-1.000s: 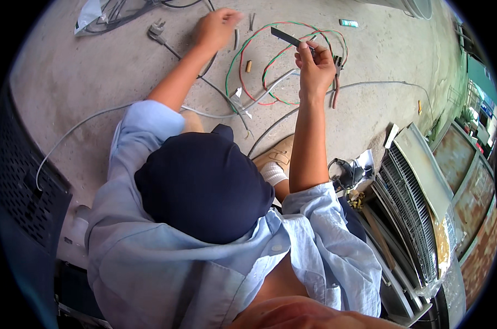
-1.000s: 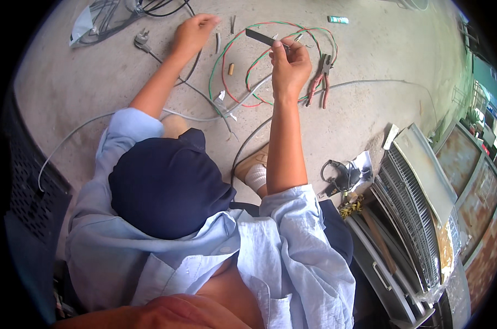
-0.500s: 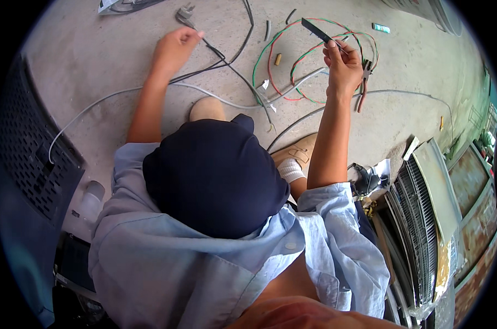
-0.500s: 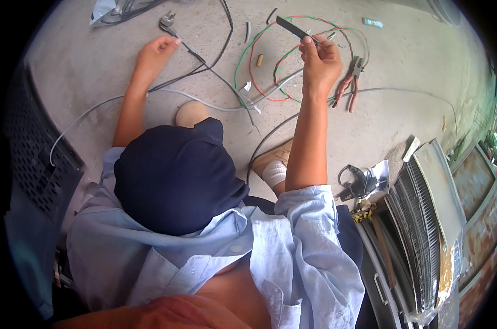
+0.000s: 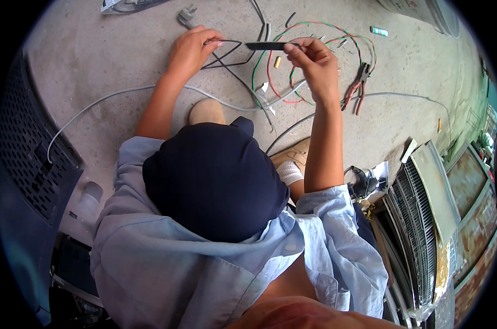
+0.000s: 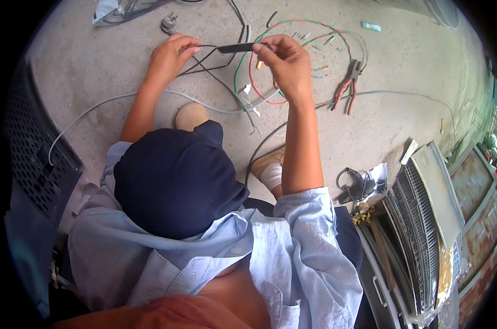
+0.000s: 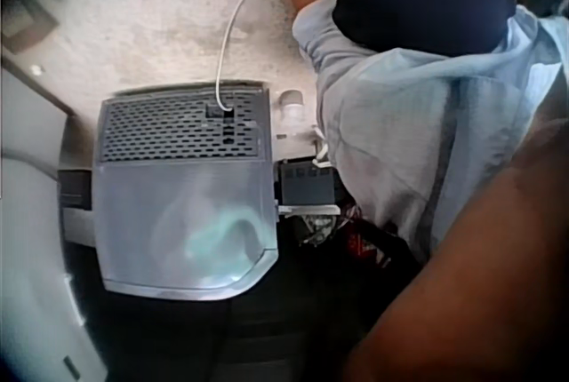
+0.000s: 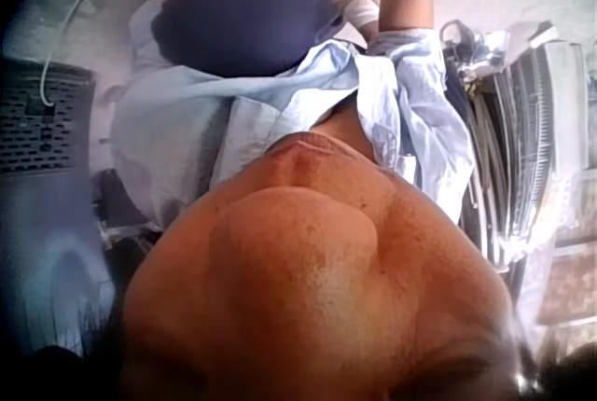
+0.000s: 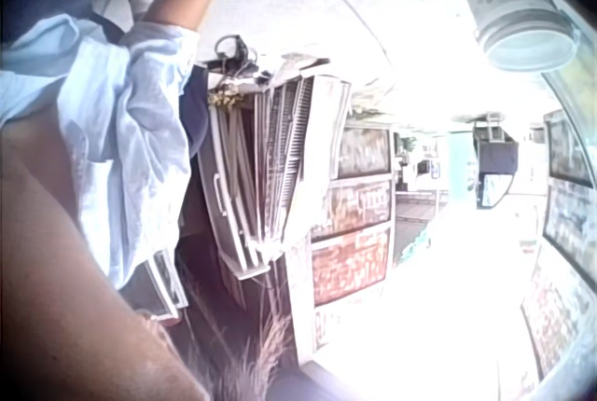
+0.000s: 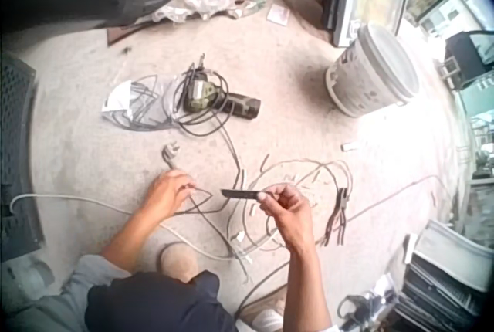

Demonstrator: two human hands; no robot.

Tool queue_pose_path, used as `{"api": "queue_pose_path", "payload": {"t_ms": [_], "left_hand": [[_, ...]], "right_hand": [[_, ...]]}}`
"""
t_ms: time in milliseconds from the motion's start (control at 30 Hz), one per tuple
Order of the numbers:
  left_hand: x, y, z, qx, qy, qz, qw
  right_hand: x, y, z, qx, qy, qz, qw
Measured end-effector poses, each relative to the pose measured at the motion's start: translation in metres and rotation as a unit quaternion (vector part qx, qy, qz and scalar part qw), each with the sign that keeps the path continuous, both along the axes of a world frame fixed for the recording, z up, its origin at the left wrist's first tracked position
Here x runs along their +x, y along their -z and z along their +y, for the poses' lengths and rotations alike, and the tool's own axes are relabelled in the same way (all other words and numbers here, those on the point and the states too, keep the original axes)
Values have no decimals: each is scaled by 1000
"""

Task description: The person strips the ends of several wires with pliers, twists the exposed copper ends together to connect them, and then uses a piece of electrical tape to secure a connection to a larger cable.

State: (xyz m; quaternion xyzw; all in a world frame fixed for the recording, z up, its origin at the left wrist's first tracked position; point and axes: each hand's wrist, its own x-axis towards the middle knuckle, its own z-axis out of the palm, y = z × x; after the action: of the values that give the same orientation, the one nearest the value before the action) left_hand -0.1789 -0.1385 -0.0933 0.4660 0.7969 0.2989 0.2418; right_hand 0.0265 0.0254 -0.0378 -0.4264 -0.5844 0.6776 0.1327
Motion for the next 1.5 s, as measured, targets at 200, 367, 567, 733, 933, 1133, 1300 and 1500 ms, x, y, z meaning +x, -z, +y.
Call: {"api": "queue_pose_path", "payload": {"t_ms": [200,367,567,733,933,1133,1300,1500], "left_hand": [[5,-48,17,22,-9,-28,999],[11,-69,22,65,-30,-38,997],[16,-79,26,104,-38,-76,991],[20,-80,27,116,-37,-69,990],[21,-79,29,154,-24,-67,985],[22,-79,29,142,-23,-87,986],[23,-81,29,147,-17,-82,986],[24,-85,30,147,-14,-69,987]], "right_hand": [[-30,-28,-30,105,-9,-35,994],[-40,-37,-38,118,33,-48,991],[-45,-34,-41,186,60,-35,980],[-45,-41,-41,233,28,-76,969],[-46,-42,-41,276,18,-45,960],[-45,-42,-41,283,19,-75,956],[-43,-33,-42,259,60,-49,963],[-39,-23,-40,236,66,17,969]]}}
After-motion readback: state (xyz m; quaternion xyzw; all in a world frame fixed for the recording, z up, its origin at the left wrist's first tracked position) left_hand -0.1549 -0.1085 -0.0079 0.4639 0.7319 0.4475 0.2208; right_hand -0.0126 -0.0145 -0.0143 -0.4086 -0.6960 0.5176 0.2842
